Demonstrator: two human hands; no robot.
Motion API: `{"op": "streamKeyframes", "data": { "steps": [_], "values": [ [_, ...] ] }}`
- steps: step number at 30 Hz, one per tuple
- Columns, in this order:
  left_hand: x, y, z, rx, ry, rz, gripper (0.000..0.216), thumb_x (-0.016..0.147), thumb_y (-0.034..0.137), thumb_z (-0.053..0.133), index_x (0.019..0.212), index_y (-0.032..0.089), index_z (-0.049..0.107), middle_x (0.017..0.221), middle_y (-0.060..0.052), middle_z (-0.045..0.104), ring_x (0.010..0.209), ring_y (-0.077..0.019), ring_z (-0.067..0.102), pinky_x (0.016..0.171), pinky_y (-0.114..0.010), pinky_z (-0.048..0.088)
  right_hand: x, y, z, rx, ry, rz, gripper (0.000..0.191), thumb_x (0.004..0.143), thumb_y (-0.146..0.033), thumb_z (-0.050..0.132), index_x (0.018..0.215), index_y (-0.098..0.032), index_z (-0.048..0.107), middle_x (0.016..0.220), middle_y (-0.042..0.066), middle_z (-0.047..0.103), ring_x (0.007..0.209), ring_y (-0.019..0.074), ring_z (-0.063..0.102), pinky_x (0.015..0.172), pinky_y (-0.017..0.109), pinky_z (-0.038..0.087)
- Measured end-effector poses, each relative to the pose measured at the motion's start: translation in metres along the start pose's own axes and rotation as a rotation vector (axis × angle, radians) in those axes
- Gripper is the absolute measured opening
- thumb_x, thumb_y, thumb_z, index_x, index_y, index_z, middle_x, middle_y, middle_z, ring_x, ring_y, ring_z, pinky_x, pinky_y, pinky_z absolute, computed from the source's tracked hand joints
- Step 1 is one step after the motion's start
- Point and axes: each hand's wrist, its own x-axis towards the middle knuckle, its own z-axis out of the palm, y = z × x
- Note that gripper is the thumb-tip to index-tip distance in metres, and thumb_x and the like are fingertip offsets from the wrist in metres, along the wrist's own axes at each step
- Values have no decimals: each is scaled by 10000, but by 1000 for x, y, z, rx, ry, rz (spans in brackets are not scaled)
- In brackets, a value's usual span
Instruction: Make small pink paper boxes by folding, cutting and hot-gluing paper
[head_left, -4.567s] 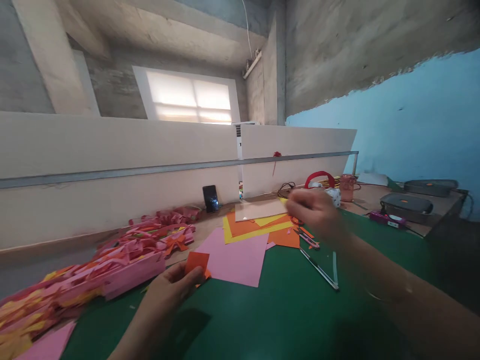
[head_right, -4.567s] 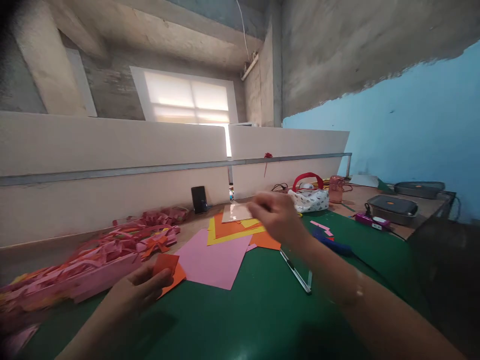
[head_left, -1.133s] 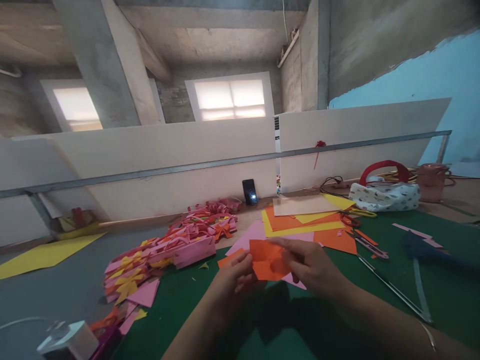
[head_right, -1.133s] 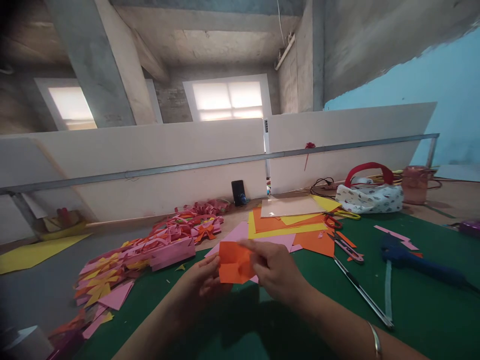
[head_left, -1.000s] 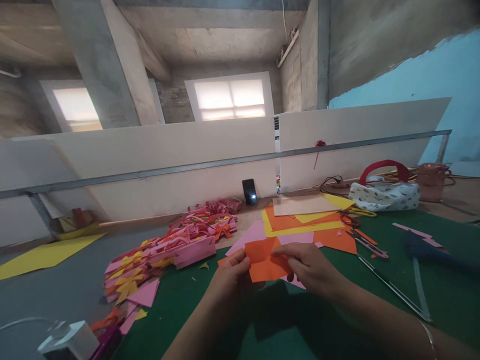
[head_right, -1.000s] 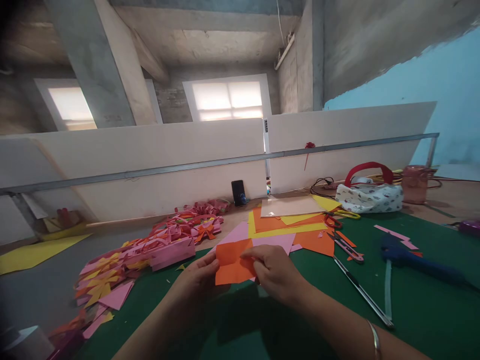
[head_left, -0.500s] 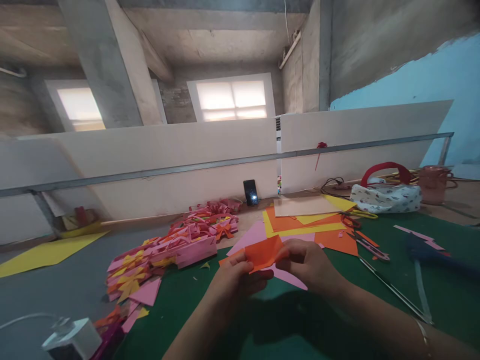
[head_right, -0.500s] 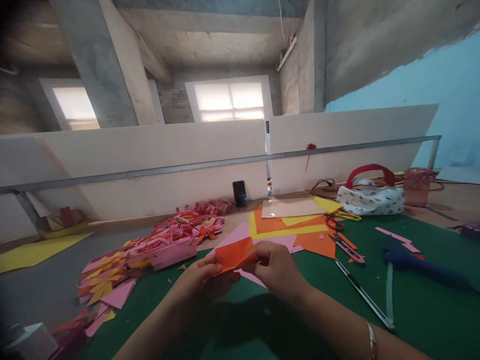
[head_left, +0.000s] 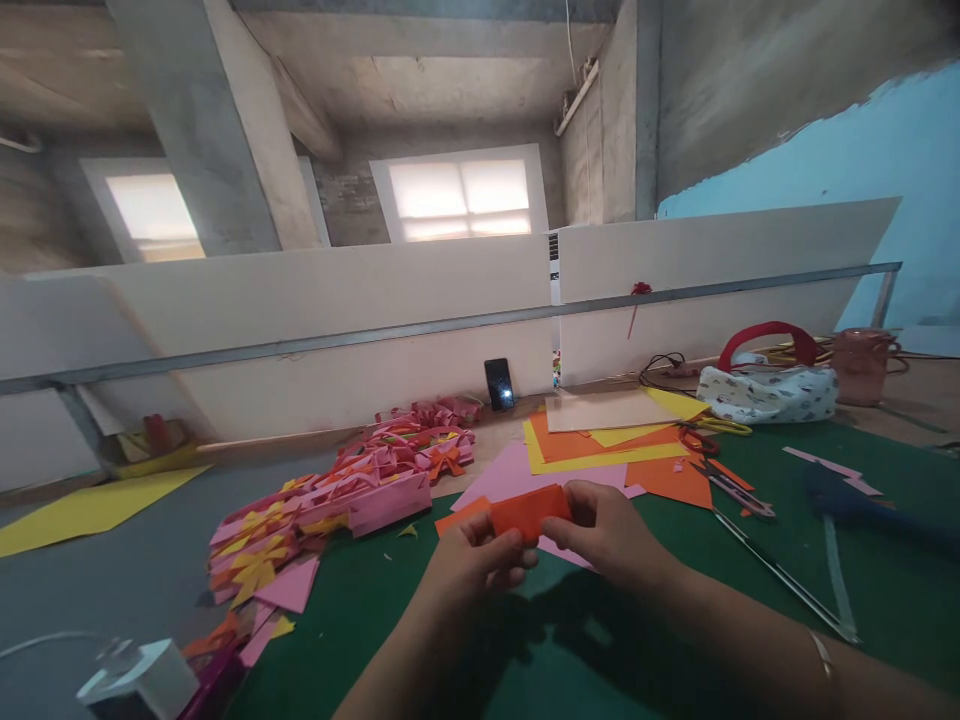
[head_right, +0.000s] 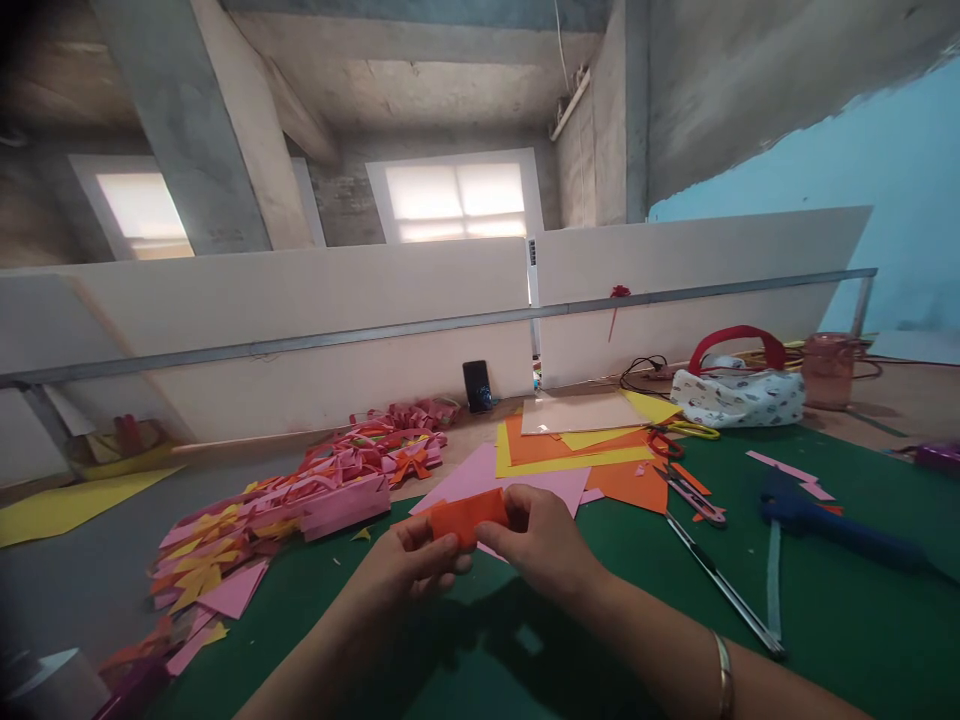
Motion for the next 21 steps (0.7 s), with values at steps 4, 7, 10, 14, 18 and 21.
{"op": "streamKeyframes", "data": {
  "steps": [4,7,10,14,18,21],
  "values": [
    [-1,-1,2,32,-7,15,350,583,276,758,879,113,666,768,-73,677,593,-114,613,504,-180,443,1,4,2,87,36,37,119,706,-236,586,754,-167,501,660,-12,581,546,112,549,514,232,444],
    [-1,-1,2,64,-35,26,350,563,295,763,846,113,668,708,-65,661,604,-138,612,517,-206,440,2,6,3,134,79,73,238,675,-214,601,866,-188,460,593,-55,568,472,106,544,466,225,436],
    [-1,0,1,151,-35,61,343,565,341,753,809,115,668,640,-57,640,572,-133,575,519,-221,420,2,4,1,142,57,86,347,655,-184,611,963,-187,451,529,-90,533,461,104,541,468,217,432],
    [0,3,0,332,22,126,242,574,328,734,690,125,671,549,-3,588,482,-93,483,477,-208,338,0,-3,-1,122,-1,83,300,630,-158,635,897,-168,500,538,-77,535,470,90,519,462,205,414],
    [1,2,1,373,26,173,211,589,326,715,616,134,632,493,22,555,461,-82,450,468,-202,304,-2,-8,-1,213,-20,100,297,645,-209,657,903,-161,519,625,-46,567,535,96,536,501,214,416],
    [3,-2,0,210,-12,160,224,597,323,712,681,150,598,522,30,565,438,-64,435,443,-183,283,-4,-9,0,288,-74,126,255,666,-236,651,880,-155,538,695,-16,597,597,100,557,527,209,407]
  ]
}}
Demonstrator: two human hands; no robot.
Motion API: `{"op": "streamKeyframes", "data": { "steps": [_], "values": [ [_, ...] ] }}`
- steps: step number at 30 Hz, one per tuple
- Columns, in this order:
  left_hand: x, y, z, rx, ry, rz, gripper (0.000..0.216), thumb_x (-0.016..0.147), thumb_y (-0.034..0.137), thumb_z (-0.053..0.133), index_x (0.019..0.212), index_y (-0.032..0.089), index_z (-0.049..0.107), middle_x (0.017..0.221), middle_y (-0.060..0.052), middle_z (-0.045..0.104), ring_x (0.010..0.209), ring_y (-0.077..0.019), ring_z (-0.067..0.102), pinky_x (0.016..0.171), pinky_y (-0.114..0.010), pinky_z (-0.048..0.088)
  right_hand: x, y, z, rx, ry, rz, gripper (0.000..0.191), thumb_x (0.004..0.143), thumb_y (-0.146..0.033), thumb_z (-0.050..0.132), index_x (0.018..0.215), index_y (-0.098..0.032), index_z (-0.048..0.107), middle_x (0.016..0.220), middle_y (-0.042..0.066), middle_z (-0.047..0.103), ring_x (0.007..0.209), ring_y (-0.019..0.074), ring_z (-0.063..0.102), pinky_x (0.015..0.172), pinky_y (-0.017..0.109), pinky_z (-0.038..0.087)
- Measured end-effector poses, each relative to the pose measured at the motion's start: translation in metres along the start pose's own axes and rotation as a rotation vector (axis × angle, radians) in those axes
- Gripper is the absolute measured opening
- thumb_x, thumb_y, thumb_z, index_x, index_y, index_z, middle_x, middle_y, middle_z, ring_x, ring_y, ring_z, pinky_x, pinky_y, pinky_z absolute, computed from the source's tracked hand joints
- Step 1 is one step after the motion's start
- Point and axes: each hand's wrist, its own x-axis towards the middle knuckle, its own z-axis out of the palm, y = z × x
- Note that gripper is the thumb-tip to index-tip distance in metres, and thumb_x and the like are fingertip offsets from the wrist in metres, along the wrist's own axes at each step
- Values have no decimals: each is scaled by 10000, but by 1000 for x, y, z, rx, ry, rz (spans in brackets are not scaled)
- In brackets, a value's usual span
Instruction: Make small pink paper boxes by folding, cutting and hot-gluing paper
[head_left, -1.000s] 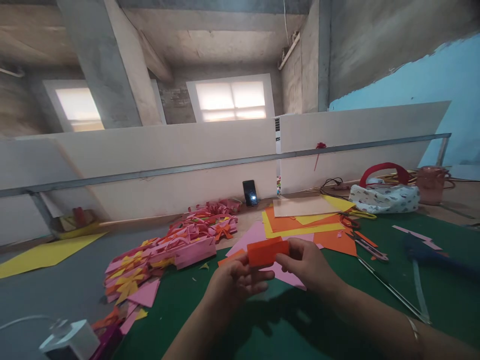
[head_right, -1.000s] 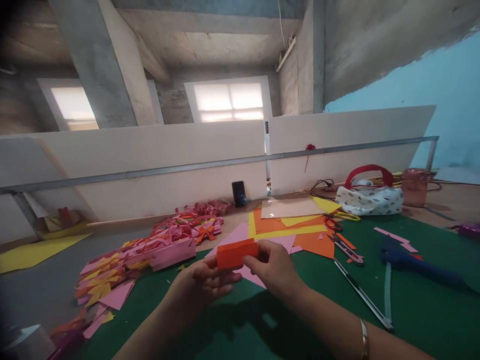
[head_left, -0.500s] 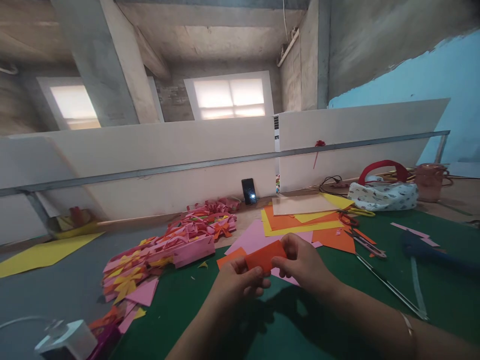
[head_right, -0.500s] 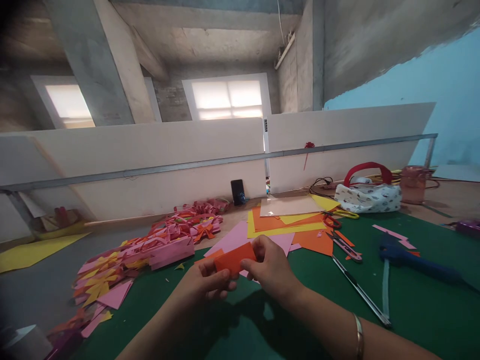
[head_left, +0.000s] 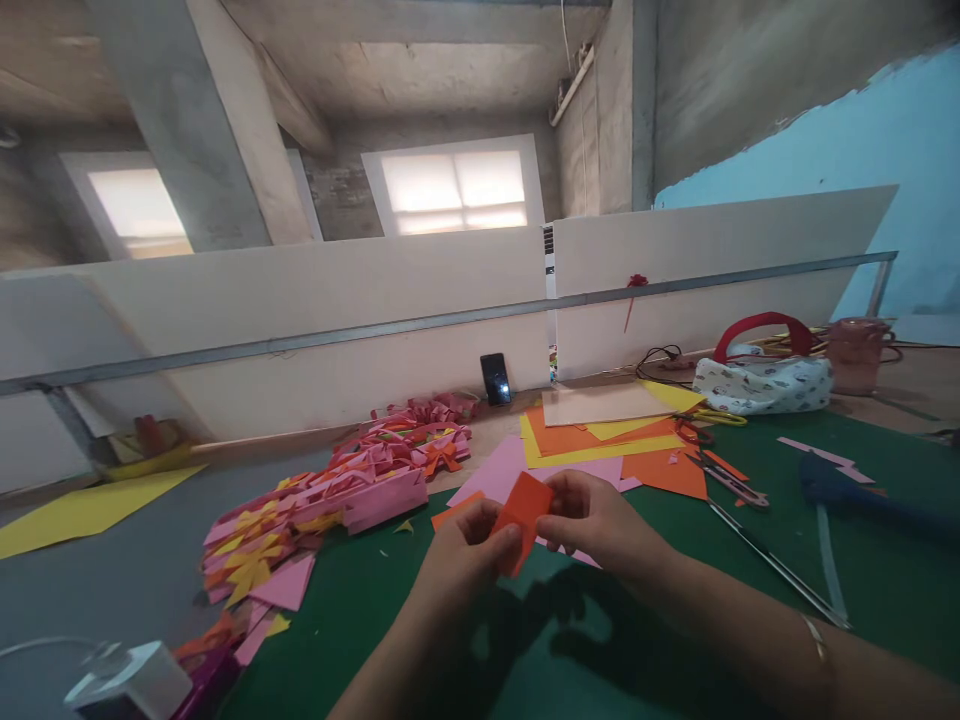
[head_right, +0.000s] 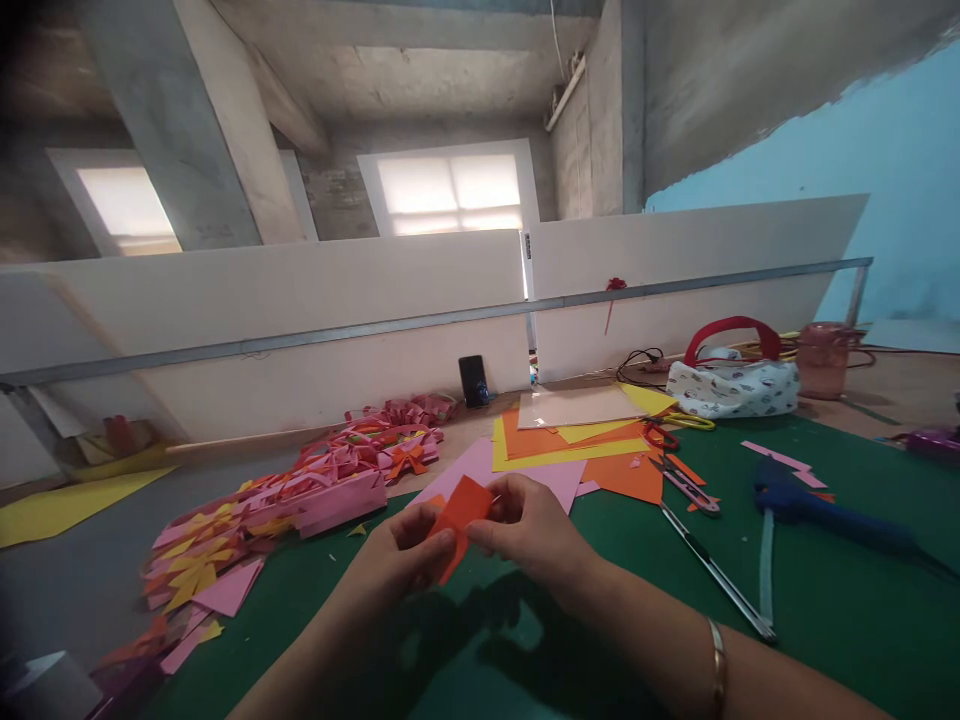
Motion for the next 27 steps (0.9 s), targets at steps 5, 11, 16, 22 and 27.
{"op": "streamKeyframes", "data": {
  "steps": [5,11,16,22,27],
  "values": [
    [3,-6,0,-16,-20,-50,307,608,351,712,802,140,601,607,-13,614,487,-91,497,437,-180,316,1,3,3,-32,-43,57,65,702,-194,562,741,-159,524,592,-35,574,485,80,523,461,194,367],
    [0,1,5,38,-60,-84,346,645,405,669,845,124,639,542,-9,601,401,-68,450,395,-178,296,2,6,3,-133,-30,-52,86,686,-134,499,753,-177,533,615,-44,574,485,91,551,451,194,397],
    [-5,9,7,-99,-48,-177,295,656,278,618,926,163,598,543,-16,638,446,-111,552,427,-180,334,2,6,2,-38,-16,-61,111,676,-134,496,750,-174,568,531,-60,553,446,75,514,439,181,367],
    [-7,13,7,-186,-34,-242,292,641,135,516,920,142,602,579,-38,655,490,-119,581,430,-176,320,2,1,1,26,-23,-30,135,639,-118,502,705,-161,612,524,-44,559,480,80,516,489,204,396],
    [-10,14,7,-280,-89,-213,253,658,180,497,881,120,601,621,-69,658,501,-143,594,435,-196,351,5,5,-1,-23,-33,-23,192,610,-86,477,698,-162,629,528,-41,562,499,87,532,494,205,403]
  ]
}}
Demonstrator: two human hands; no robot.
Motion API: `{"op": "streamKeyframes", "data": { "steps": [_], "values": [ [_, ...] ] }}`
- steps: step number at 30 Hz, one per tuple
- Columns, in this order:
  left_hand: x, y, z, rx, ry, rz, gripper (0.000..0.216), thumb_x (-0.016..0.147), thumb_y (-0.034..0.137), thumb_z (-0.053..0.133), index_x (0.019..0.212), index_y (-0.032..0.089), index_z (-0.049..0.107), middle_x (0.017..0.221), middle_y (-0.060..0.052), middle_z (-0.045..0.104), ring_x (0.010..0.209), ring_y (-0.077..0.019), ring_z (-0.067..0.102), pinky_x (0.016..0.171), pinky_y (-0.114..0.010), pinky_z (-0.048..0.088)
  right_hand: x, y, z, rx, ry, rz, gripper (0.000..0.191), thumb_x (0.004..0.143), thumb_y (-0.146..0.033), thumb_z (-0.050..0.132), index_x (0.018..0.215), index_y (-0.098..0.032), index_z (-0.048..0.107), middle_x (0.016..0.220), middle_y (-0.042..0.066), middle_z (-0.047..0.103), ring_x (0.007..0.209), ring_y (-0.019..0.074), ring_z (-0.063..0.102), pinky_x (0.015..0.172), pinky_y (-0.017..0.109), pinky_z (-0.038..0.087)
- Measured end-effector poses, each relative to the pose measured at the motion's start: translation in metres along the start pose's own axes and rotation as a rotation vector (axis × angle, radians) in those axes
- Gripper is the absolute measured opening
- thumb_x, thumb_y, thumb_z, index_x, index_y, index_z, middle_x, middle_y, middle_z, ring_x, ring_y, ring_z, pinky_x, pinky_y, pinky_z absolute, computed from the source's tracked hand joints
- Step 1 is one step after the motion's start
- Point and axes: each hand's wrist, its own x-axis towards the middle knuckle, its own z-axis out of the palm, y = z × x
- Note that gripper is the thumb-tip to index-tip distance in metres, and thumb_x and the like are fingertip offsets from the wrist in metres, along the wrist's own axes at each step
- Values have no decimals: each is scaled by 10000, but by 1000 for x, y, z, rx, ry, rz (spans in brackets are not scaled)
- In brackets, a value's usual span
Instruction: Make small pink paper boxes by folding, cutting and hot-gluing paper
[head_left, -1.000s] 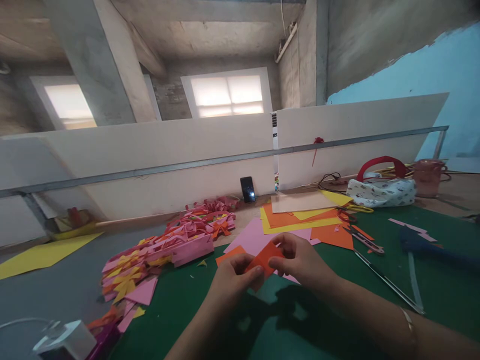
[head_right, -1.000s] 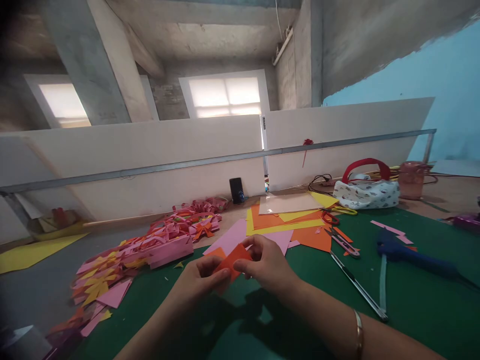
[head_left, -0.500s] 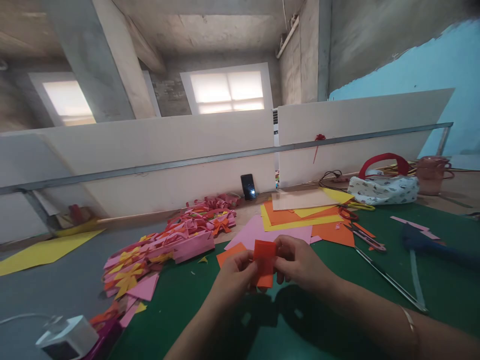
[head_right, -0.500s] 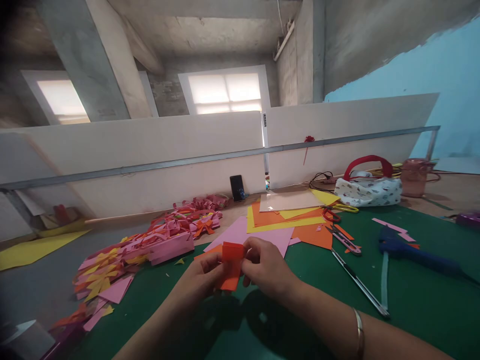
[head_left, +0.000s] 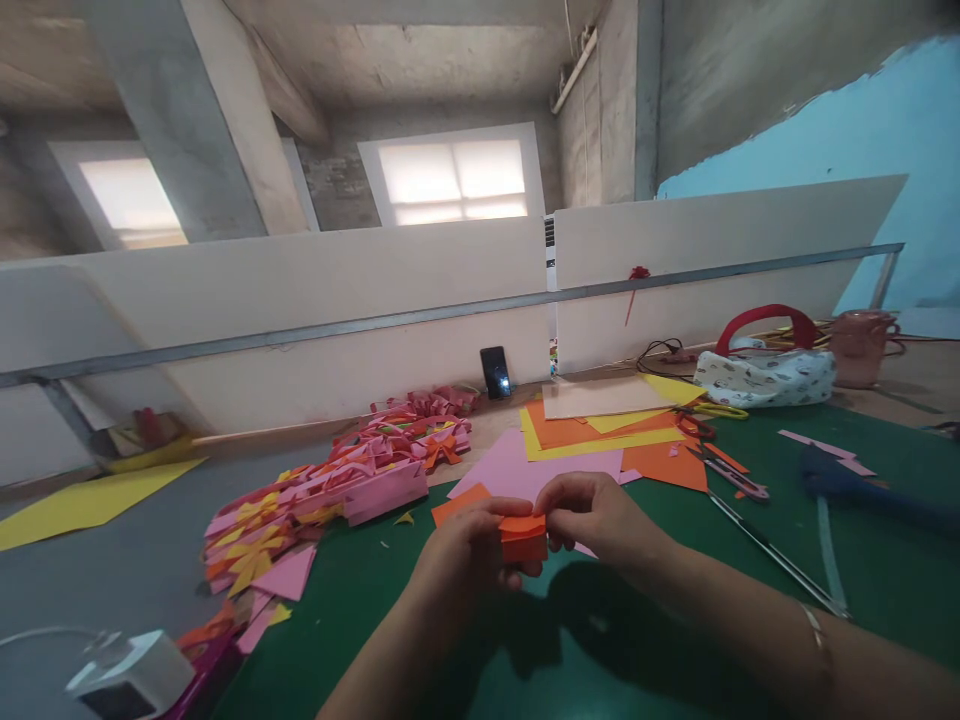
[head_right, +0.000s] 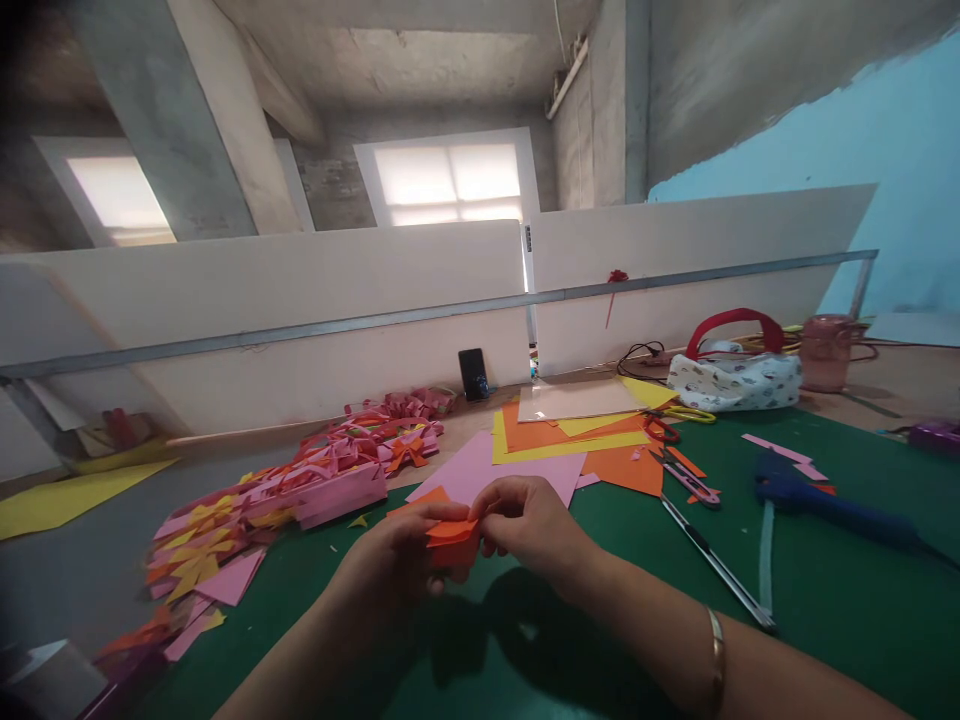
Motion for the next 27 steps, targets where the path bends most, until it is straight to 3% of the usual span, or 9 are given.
{"op": "streamKeyframes", "data": {
  "steps": [4,7,13,18,21,27],
  "values": [
    [0,-1,-3,71,12,-11,313,685,318,626,925,121,592,680,-83,672,554,-151,620,462,-199,399,1,3,0,-55,-5,-27,204,621,-83,478,715,-164,640,536,-38,567,500,90,542,501,206,423],
    [3,-4,-7,136,26,23,437,585,255,742,975,136,585,669,-51,664,556,-137,622,491,-199,425,0,1,0,-66,-16,-44,170,654,-106,500,715,-157,650,584,-22,586,528,95,552,526,216,437],
    [7,-6,-9,180,89,117,514,588,243,729,1055,132,544,620,-19,633,552,-144,616,504,-225,450,-1,1,1,-64,12,17,219,756,-267,541,932,-152,602,636,-12,598,553,106,568,514,219,435],
    [6,-6,-6,254,185,160,417,620,230,685,1011,149,563,699,-31,658,591,-144,618,547,-244,465,-5,5,6,-128,-16,152,143,732,-279,569,785,-147,565,719,35,655,520,113,593,440,197,393],
    [8,-9,-7,302,175,182,348,603,247,697,921,143,603,683,-40,662,605,-147,611,531,-231,441,-6,5,8,-117,-1,164,42,704,-196,548,700,-157,532,619,5,631,484,106,586,424,181,374],
    [9,-9,-6,472,140,283,264,614,364,681,732,128,681,636,-42,653,616,-156,576,589,-257,426,-5,5,7,-191,4,124,31,662,-149,532,637,-161,519,508,-36,549,446,76,498,416,167,366]
  ]
}}
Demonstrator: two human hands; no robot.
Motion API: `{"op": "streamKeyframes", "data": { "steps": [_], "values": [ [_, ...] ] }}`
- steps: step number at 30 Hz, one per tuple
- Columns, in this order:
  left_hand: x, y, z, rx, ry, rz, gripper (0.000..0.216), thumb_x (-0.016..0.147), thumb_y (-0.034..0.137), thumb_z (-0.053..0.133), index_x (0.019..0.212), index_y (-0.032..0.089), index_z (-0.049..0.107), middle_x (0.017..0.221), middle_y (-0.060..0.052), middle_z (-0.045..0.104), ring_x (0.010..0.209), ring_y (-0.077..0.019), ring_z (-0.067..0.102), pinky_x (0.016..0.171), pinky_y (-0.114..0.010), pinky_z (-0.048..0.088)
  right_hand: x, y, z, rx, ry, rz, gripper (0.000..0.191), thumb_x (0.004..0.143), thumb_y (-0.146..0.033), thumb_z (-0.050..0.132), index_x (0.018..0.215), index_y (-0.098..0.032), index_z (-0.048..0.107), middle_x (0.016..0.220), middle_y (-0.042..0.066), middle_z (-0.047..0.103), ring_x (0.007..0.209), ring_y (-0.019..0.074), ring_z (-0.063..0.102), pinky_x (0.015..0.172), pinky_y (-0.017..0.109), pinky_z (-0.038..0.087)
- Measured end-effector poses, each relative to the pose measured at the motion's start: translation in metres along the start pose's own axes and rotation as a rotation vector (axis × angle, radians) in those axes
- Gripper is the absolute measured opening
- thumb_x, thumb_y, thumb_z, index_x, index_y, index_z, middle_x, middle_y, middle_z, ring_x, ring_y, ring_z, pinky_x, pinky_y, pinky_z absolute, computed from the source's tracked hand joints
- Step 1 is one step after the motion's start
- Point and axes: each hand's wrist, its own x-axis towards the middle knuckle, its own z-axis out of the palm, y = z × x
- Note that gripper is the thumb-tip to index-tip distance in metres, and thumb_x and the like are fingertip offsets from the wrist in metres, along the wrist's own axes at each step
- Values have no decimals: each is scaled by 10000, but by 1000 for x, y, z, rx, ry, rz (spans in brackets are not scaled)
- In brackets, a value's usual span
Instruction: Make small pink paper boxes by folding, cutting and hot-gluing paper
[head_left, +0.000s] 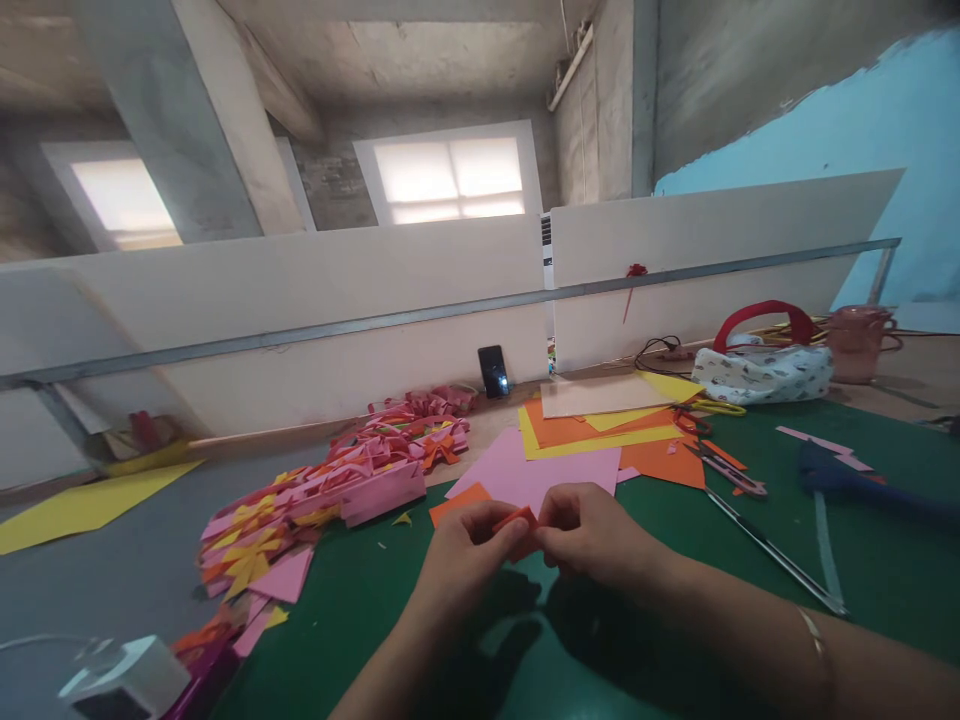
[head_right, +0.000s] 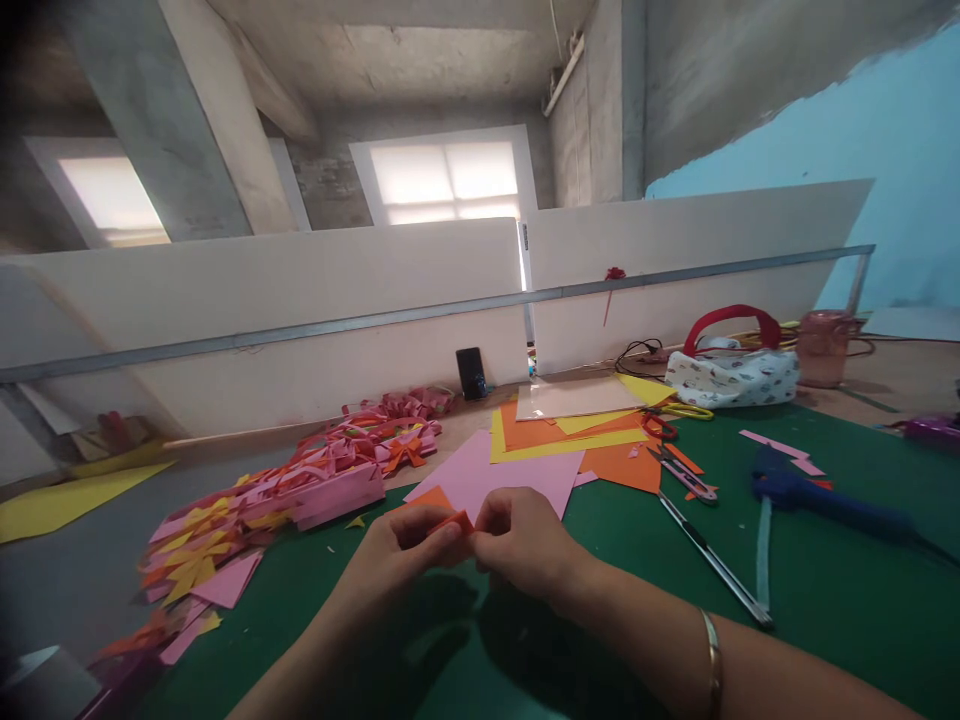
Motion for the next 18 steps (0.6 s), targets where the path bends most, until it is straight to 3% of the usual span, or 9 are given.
{"op": "streamKeyframes", "data": {
  "steps": [4,10,14,18],
  "values": [
    [0,2,-2,58,-31,41,232,648,363,653,651,134,697,581,-25,632,599,-145,540,595,-252,405,0,1,0,-71,-12,-36,48,641,-131,536,615,-162,510,505,-49,509,449,67,447,416,165,360],
    [4,-6,-5,-119,38,-44,234,592,354,704,700,146,715,596,-23,655,571,-132,534,564,-239,399,-3,-2,-2,-200,8,-230,91,723,-244,565,708,-164,606,626,-17,581,578,98,526,517,189,398],
    [3,-7,-3,-126,73,-21,238,577,351,719,698,146,700,649,-31,670,588,-136,563,577,-239,414,-5,-5,-2,-154,-23,-146,126,744,-210,499,667,-155,582,544,-24,556,445,87,516,425,182,391],
    [0,-3,-1,-127,12,-8,214,644,351,673,680,143,639,565,-3,621,520,-119,543,523,-227,400,-5,-7,-1,-136,-54,-115,108,697,-158,506,608,-152,567,495,-31,551,403,72,484,391,167,367]
  ]
}}
